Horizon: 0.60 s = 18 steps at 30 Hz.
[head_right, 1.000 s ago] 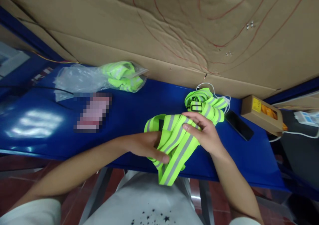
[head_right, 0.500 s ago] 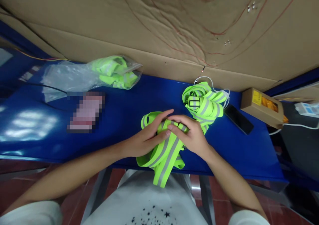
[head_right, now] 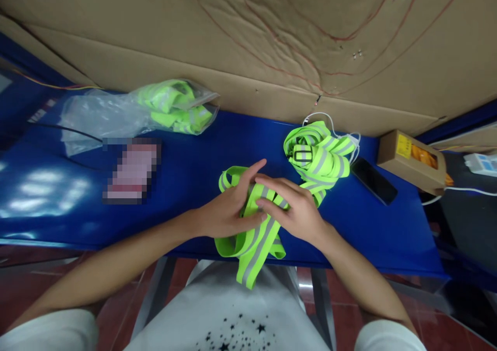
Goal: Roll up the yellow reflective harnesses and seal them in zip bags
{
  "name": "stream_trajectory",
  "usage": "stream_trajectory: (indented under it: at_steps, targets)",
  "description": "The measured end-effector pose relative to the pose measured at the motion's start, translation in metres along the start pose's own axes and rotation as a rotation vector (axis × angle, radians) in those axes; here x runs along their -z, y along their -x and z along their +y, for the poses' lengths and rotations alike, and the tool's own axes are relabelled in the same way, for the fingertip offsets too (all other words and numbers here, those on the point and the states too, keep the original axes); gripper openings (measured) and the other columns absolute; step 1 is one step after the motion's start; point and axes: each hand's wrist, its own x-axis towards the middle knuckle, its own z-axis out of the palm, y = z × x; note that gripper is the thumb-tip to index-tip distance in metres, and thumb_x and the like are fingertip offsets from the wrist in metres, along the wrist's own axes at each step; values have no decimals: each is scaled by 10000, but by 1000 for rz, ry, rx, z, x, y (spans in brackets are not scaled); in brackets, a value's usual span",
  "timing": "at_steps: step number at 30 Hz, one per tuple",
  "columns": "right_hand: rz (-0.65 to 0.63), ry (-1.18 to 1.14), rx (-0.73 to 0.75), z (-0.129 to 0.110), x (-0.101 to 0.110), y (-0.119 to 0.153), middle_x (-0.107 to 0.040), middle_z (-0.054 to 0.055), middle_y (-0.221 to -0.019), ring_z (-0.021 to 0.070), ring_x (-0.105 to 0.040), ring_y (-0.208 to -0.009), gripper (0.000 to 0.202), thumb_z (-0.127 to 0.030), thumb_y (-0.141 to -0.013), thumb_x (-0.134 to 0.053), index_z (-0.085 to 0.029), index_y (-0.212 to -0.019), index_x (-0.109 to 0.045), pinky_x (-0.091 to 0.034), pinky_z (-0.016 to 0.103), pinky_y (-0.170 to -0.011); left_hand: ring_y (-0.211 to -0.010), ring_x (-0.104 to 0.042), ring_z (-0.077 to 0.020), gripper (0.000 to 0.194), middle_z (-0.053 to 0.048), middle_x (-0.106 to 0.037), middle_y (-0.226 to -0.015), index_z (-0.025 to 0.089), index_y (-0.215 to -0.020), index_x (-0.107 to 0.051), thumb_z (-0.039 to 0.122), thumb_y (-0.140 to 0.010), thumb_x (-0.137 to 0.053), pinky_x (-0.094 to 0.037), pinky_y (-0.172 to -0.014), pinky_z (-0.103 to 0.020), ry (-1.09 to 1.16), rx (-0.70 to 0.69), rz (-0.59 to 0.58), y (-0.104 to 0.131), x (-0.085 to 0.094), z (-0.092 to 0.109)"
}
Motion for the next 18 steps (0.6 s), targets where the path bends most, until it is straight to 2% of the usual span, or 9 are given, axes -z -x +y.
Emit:
stream_trajectory:
  at_steps: [1,3,6,8,9,12,14,16,18]
  targets:
    - [-13,16,-1,0,0,0,-720,17,-1299,228,-710,-1128,444,-297,-978,-662,-346,-1417,-620,-579,368,-977,-871,-700,-260,1031,-169,-663,-1237,171,-1650,24,424,-906,-643,-546,-908,-459,-57,8,3,0,-2,0]
    - [-32,38,3,1,-1,1,-721,17,-1304,231,-718,-1117,432,-314,-985,-650,-338,-1416,-623,-593,372,-957,-995,-691,-292,1015,-207,-607,-1336,148,-1644,-3,411,-903,-644,-528,-960,-477,-122,-10,26,0,-5,0]
    - [6,59,27,1,-2,3,-729,15,-1300,233,-728,-1106,432,-315,-971,-675,-339,-1400,-631,-604,373,-947,-1230,-603,-295,995,-193,-486,-1474,208,-1629,-7,359,-900,-667,-482,-1063,-453,59,-39,110,-1,-9,0]
    - [95,53,26,-1,-3,5,-752,25,-1247,233,-735,-1083,415,-302,-951,-705,-329,-1361,-652,-608,368,-931,-1214,-600,-268,1001,-151,-508,-1430,248,-1609,-20,351,-885,-703,-503,-1033,-426,239,29,125,-3,-10,-1]
    - [146,34,7,-2,-3,5,-761,33,-1214,227,-745,-1038,396,-296,-949,-706,-319,-1342,-660,-613,363,-905,-1172,-611,-257,955,-129,-539,-1378,251,-1592,-91,355,-878,-717,-517,-1001,-415,306,73,103,-4,-11,-2]
    - [298,-96,-64,-2,-5,4,-773,46,-1100,179,-743,-815,308,-306,-985,-643,-273,-1290,-673,-617,335,-754,-1066,-619,-235,640,-75,-600,-1221,227,-1429,-389,386,-896,-705,-527,-930,-392,409,141,-36,-5,-13,-6]
    - [390,-194,-74,0,-7,2,-764,41,-1014,167,-723,-783,252,-322,-1017,-584,-248,-1232,-692,-595,315,-697,-992,-615,-216,528,-51,-605,-1138,230,-1363,-442,400,-920,-676,-528,-876,-377,436,148,-103,-5,-15,-9]
    - [417,-274,-63,3,-8,-1,-747,40,-985,175,-714,-860,237,-334,-1037,-548,-238,-1186,-704,-584,314,-726,-962,-610,-207,537,-47,-596,-1142,251,-1378,-414,390,-925,-669,-529,-846,-374,441,140,-106,-4,-17,-10]
    - [341,-325,-51,4,-8,-4,-734,44,-1024,177,-698,-912,251,-333,-1048,-526,-240,-1215,-688,-581,332,-785,-1048,-605,-230,553,-70,-581,-1239,254,-1379,-403,367,-914,-680,-527,-900,-405,415,105,-79,-5,-18,-12]
